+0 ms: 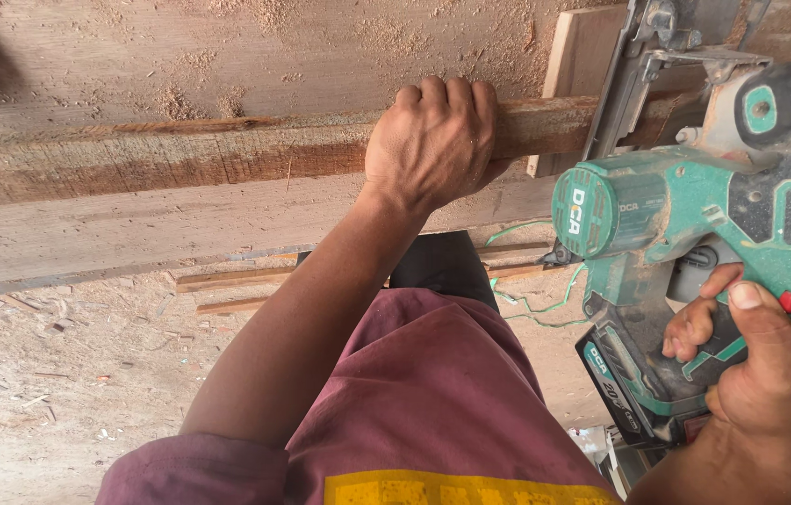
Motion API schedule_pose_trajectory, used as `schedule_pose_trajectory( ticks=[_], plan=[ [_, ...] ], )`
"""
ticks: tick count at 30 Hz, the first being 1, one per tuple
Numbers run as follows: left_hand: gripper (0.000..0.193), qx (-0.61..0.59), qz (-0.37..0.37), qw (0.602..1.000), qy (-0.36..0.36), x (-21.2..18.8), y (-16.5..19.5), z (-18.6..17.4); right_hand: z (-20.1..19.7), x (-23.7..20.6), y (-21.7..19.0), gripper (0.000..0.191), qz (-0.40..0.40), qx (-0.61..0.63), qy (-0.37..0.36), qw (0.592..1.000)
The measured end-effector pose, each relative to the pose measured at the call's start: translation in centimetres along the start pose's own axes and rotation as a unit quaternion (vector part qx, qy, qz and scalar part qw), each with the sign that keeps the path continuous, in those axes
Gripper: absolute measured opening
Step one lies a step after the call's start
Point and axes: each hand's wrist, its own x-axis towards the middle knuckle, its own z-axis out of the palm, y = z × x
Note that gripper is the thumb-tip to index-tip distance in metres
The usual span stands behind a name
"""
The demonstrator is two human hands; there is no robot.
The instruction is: The person marks a wooden plank using a square and a pen, then uses a cordless circular saw to cut the plank into several pieces. The person stacks the cut pieces on the workbench.
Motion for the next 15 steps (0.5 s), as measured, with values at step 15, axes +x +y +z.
schedule_pose_trajectory(
  ticks=[15],
  plan=[
    [0.063,-0.028,-0.008,1.0,0.005,-0.1,-0.1,-0.3,1.4,0.3,-1.7,0.018,-0.068,0.026,-0.035,0.997]
  ],
)
